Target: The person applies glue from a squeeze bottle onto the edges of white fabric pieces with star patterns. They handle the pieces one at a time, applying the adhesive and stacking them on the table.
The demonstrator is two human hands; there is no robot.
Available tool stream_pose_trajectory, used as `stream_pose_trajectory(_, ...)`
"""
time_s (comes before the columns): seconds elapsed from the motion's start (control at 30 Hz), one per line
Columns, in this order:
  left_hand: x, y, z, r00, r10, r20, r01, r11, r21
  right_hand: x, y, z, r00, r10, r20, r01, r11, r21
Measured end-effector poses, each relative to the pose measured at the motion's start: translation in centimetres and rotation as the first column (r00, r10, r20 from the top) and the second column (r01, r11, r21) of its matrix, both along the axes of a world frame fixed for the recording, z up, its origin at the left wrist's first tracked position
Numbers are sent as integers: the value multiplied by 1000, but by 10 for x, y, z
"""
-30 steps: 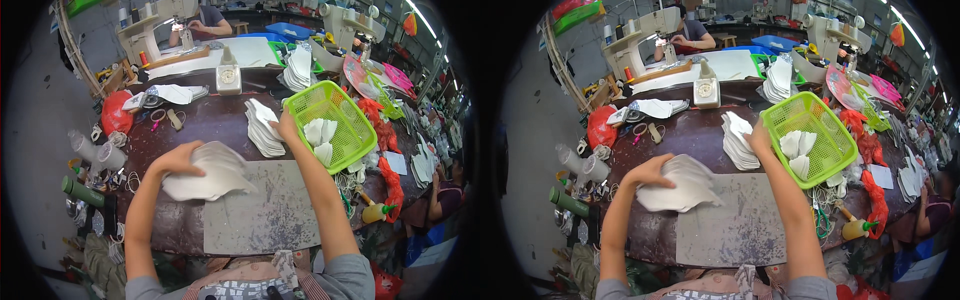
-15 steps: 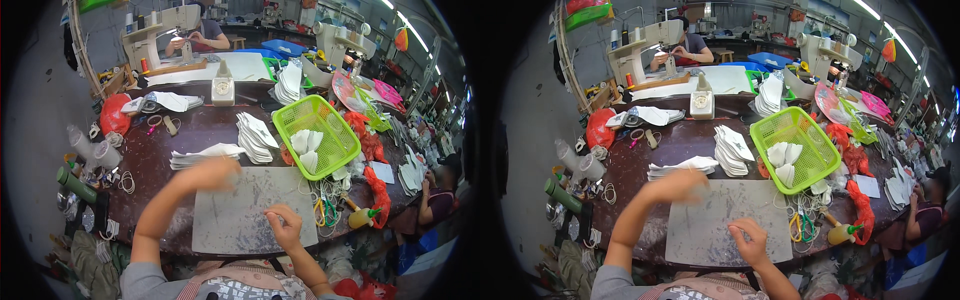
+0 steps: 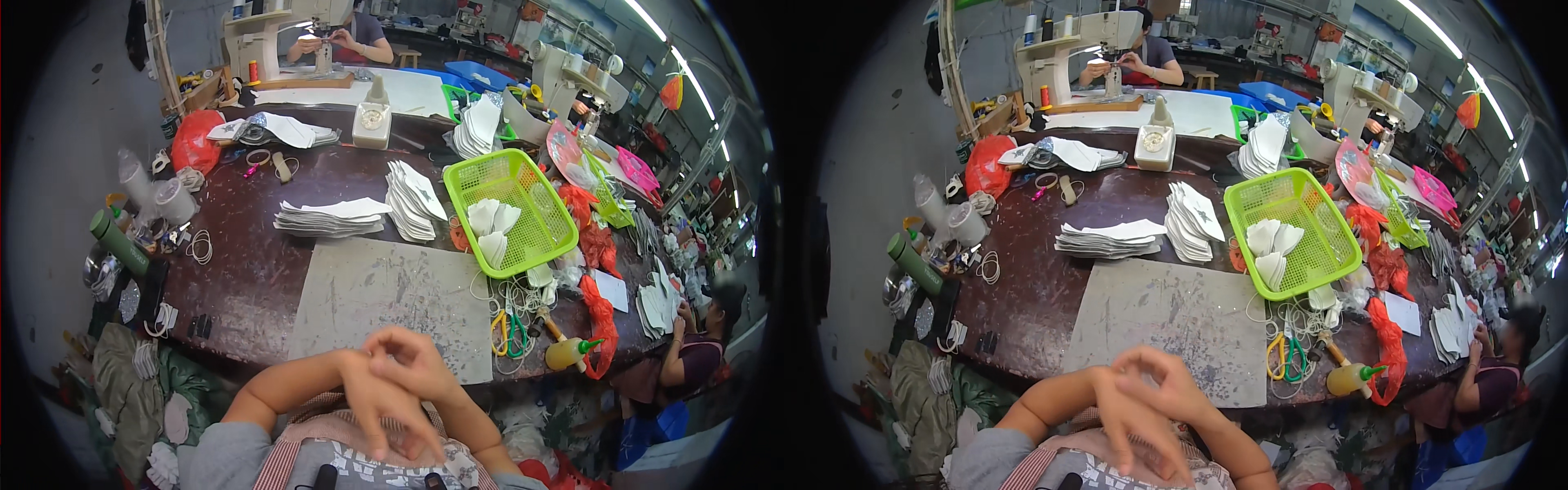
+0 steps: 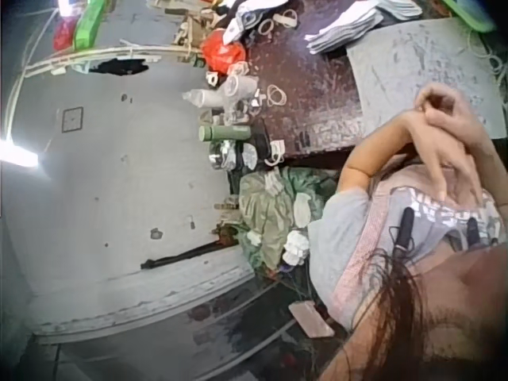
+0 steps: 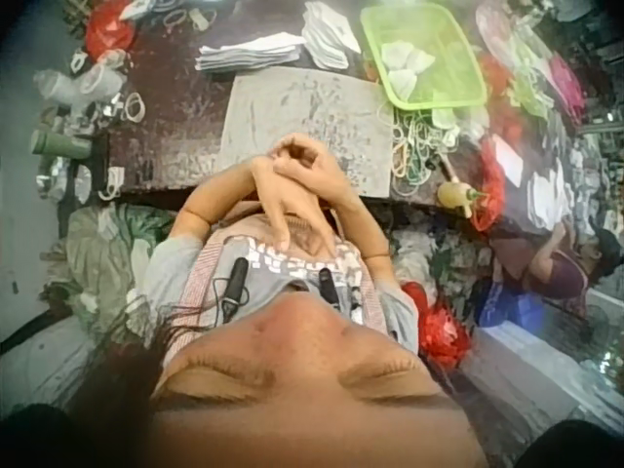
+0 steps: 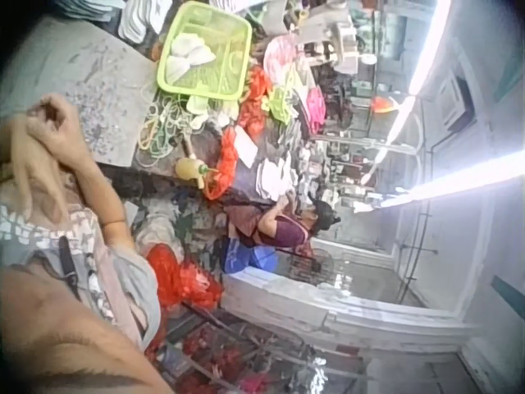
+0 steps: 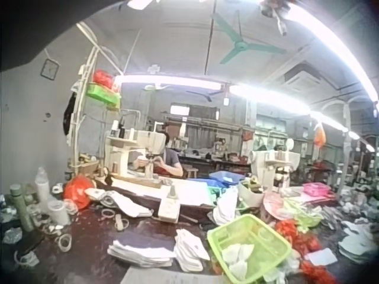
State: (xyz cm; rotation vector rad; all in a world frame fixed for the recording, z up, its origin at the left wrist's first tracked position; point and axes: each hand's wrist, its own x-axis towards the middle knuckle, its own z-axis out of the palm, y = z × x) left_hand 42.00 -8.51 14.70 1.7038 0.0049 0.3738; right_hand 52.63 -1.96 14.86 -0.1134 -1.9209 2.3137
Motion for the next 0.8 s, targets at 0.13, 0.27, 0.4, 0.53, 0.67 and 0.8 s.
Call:
stream_pose_trajectory(0.13, 13, 1, -23, 996, 62, 62, -69, 991, 114, 0, 12, -15, 973, 61, -225, -15, 980, 200)
stream_pose_trajectory(0.27, -1, 3, -30, 998, 25, 66, -30, 996, 78, 20, 33, -17, 966, 175, -191, -125, 960, 250)
stream_pose_trajectory(0.4, 0, 13, -39, 999, 49, -1, -49, 998, 35, 7, 19, -9, 978, -6, -209, 62, 962, 265)
stream_pose_trajectory(0.53, -15, 10, -44, 1000, -16, 25, 19, 995, -102, 25, 40, -12, 957, 185, -223, -101, 934, 341)
stream_pose_trajectory(0.67, -12, 24, -51, 998, -7, 67, 21, 977, -212, 11, 31, -5, 978, 26, -206, 48, 937, 345)
stream_pose_trajectory(0.8, -21, 27, -51, 1000, -14, 6, 14, 991, -136, 26, 54, -15, 992, 90, -86, -62, 956, 286)
